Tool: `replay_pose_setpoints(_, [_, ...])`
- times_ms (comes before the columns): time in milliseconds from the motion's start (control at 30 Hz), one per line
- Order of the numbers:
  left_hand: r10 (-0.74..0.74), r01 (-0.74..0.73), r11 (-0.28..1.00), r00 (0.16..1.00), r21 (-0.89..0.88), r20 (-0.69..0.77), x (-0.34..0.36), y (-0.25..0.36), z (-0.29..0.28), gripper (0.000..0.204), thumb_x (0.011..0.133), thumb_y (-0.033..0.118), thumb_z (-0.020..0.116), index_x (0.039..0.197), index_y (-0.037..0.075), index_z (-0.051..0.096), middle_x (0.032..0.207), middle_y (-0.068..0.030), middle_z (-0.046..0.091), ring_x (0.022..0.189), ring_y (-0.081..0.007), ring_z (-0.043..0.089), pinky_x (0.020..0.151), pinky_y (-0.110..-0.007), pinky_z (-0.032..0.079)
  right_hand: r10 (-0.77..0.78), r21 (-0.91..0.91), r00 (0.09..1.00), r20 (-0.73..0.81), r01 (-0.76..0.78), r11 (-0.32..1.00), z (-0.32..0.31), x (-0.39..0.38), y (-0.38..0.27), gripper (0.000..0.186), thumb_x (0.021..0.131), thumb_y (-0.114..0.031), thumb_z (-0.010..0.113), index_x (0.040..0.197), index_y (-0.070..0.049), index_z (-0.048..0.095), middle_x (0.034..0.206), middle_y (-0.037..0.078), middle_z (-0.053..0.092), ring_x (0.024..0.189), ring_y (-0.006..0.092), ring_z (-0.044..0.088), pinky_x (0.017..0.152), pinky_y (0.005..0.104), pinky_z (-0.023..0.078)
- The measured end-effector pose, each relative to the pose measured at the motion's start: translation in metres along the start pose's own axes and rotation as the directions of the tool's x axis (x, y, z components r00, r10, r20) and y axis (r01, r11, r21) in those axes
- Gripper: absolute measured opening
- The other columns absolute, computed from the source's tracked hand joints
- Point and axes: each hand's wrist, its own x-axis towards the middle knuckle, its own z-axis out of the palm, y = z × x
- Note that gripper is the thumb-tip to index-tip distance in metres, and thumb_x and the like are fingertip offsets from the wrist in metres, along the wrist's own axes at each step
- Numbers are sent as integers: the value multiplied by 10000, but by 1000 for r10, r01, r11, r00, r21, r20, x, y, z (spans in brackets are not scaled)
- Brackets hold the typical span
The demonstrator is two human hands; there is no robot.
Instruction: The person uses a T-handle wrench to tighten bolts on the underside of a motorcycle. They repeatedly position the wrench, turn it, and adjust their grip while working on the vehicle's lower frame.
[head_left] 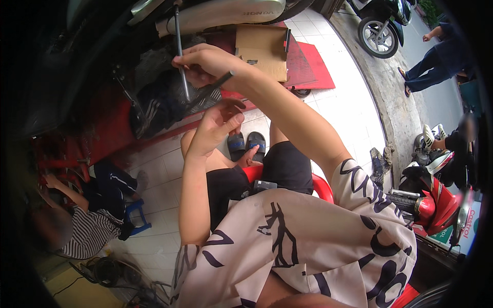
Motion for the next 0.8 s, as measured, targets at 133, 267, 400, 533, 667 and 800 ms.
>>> replay_pose_setpoints(133, [-335, 326, 804, 939, 498, -74, 23, -56, -19, 270, 872, 234, 711, 1016, 12, 655, 771, -42, 656, 689, -106, 633, 607, -250, 477, 2, 46, 988, -153, 5, 999, -36, -74, 31, 244, 990, -246, 509, 839, -69, 582, 633, -48, 476, 531, 33, 380, 455, 222, 254])
replay_pose_setpoints(267, [-29, 183, 736, 970, 652, -240, 85, -97, -44, 219, 838, 200, 712, 935, 4, 692, 738, -115, 696, 680, -190, 678, 653, -312, 530, 106, 266, 912, -396, 3, 964, -69, -138, 85, 278, 1007, -281, 478, 839, -78, 564, 641, -57, 439, 537, 33, 326, 493, 207, 238])
replay_pose_setpoints(400, [242, 104, 570, 927, 815, -287, 173, -125, -67, 177, 812, 134, 704, 927, -1, 689, 768, -144, 700, 732, -266, 705, 683, -345, 545, 76, 523, 952, -296, 95, 847, -92, -183, 127, 308, 1018, -282, 439, 788, -89, 508, 639, -40, 404, 537, 63, 332, 499, 227, 263])
replay_pose_setpoints(533, [465, -32, 339, 874, 940, -138, 239, -150, -84, 193, 778, 68, 708, 961, 14, 681, 843, -149, 668, 779, -286, 689, 690, -367, 528, 177, 628, 931, -320, 68, 775, -99, -208, 147, 323, 1023, -286, 423, 757, -107, 459, 631, -30, 392, 535, 92, 353, 505, 241, 286])
replay_pose_setpoints(667, [461, -35, 299, 880, 954, -112, 257, -168, -84, 185, 761, 30, 705, 941, 21, 663, 894, -159, 634, 771, -311, 660, 684, -402, 509, 200, 574, 905, -376, 58, 817, -105, -222, 150, 330, 1026, -295, 418, 756, -107, 455, 631, -35, 385, 544, 87, 350, 513, 237, 284])
replay_pose_setpoints(800, [394, 92, 208, 903, 974, -169, 249, -169, -82, 161, 779, 41, 684, 931, 7, 644, 931, -166, 638, 832, -353, 640, 714, -437, 512, 186, 488, 903, -387, 30, 872, -107, -225, 151, 328, 1027, -299, 418, 756, -118, 458, 628, -55, 375, 544, 59, 331, 501, 227, 249])
